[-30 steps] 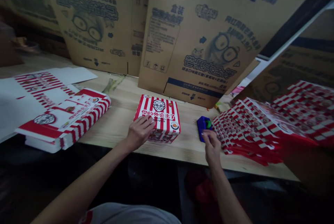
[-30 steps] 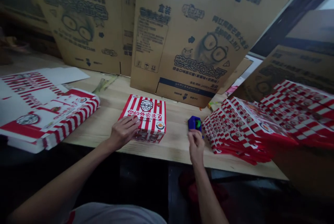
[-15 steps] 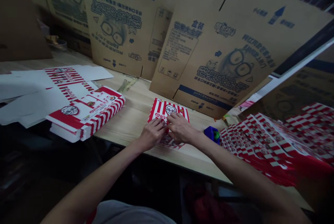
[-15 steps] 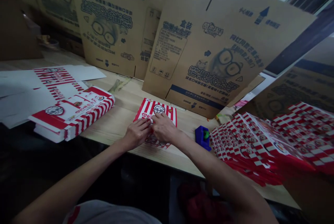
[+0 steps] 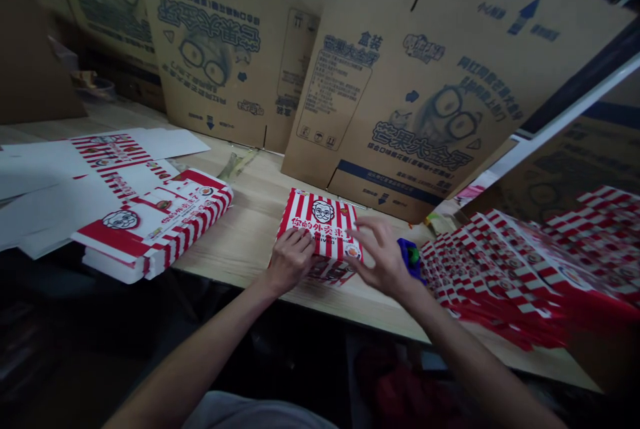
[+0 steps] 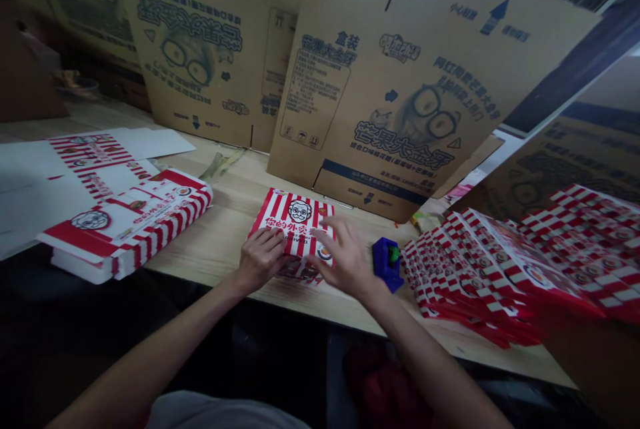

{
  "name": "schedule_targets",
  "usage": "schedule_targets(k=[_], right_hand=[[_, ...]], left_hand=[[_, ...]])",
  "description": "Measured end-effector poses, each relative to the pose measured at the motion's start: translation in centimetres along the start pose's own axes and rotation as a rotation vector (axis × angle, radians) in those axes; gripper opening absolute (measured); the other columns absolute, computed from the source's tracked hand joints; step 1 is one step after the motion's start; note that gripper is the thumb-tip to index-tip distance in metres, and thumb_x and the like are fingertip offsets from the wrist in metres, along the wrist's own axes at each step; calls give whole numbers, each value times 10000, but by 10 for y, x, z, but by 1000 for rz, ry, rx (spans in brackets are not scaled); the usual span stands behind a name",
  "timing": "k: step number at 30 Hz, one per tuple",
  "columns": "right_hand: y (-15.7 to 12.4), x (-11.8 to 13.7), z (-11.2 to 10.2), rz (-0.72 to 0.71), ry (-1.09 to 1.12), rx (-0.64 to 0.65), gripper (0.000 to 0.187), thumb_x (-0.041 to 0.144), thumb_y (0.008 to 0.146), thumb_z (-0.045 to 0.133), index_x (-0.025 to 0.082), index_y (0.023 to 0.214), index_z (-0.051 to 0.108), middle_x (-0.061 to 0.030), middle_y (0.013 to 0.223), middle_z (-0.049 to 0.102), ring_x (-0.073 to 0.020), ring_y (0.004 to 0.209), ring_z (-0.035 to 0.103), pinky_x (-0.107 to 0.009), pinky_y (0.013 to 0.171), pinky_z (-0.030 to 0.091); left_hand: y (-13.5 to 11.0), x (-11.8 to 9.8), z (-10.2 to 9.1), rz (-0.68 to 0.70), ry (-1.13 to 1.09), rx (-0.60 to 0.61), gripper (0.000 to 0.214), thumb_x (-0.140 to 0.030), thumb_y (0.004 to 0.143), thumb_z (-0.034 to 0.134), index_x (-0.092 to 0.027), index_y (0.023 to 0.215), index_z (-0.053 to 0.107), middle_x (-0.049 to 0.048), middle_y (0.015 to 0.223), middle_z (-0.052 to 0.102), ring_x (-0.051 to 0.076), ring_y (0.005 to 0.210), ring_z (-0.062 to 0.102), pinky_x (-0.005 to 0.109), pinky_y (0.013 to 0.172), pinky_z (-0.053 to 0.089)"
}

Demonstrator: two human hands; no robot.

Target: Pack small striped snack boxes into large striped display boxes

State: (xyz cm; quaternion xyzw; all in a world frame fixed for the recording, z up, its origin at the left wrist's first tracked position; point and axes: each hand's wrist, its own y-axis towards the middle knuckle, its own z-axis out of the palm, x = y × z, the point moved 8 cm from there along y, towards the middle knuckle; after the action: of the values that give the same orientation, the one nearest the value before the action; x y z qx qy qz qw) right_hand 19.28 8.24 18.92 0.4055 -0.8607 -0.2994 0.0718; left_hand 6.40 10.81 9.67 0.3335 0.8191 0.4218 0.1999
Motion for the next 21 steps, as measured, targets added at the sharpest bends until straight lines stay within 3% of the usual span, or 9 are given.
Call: schedule_targets(k=[2, 5, 9, 13, 15, 18, 20, 21], right_hand=[[-30, 17, 5, -109, -8, -50, 465, 332, 842, 662, 196, 1273, 554, -166, 1252, 508, -301, 1194, 478, -515, 1009, 408], [-59, 27, 36, -122, -81, 38, 472, 386, 838, 667, 273, 1287, 572, -152, 1401, 446, -316, 1303, 412, -572, 1106, 273], [-57, 8, 69, 35, -148, 174, 513, 441, 869, 618, 308, 1357, 530, -145, 1510, 380, -345, 1413, 284, -631, 1133, 142], [-46, -11, 81, 176, -53, 290, 495, 446, 885, 591, 302, 1355, 537, -137, 1549, 339, -366, 1459, 190, -673, 1124, 66], [-48, -31, 82, 349, 73, 294, 519, 477, 891, 562, 266, 1364, 533, -150, 1570, 290, -365, 1472, 151, -666, 1132, 35], [-69, -80, 81, 844, 430, 128, 685, 552, 888, 503, 202, 1465, 384, -161, 1599, 200, -311, 1487, 130, -583, 1173, 82], [-90, -103, 96, 1199, 791, 1, 828, 598, 847, 538, 225, 1520, 234, -136, 1614, 156, -268, 1488, 150, -527, 1181, 155], [-96, -106, 106, 1316, 960, -34, 880, 614, 816, 574, 233, 1522, 213, -137, 1610, 176, -269, 1478, 195, -523, 1170, 203]], left_hand=[[0, 0, -2, 6, 6, 4, 229, -350, 896, 602, -140, 933, 684, 118, 1016, 727, 267, 999, 636, 430, 918, 479], [1, 0, -4, 7, 3, -5, 229, -336, 895, 604, -129, 942, 688, 117, 995, 732, 269, 982, 647, 430, 909, 483], [2, 0, -3, 10, 1, -6, 212, -317, 900, 591, -139, 944, 699, 125, 989, 735, 270, 986, 656, 432, 903, 488], [3, -2, -2, 3, 17, 7, 236, -352, 884, 619, -137, 946, 695, 113, 990, 740, 279, 989, 661, 424, 896, 502], [1, -2, -4, -8, 9, 39, 223, -331, 888, 613, -137, 969, 689, 117, 1017, 737, 282, 1018, 658, 426, 921, 497], [-4, 3, -10, -42, -75, 76, 313, -341, 884, 616, -143, 1124, 645, 147, 1178, 689, 298, 1167, 599, 485, 1063, 401], [-8, 24, -16, -215, -157, 34, 559, -423, 841, 655, -127, 1300, 537, 202, 1395, 532, 343, 1344, 439, 550, 1142, 276], [-12, 41, -18, -378, -210, -11, 688, -470, 813, 670, -112, 1365, 469, 227, 1473, 431, 365, 1403, 345, 570, 1154, 237]])
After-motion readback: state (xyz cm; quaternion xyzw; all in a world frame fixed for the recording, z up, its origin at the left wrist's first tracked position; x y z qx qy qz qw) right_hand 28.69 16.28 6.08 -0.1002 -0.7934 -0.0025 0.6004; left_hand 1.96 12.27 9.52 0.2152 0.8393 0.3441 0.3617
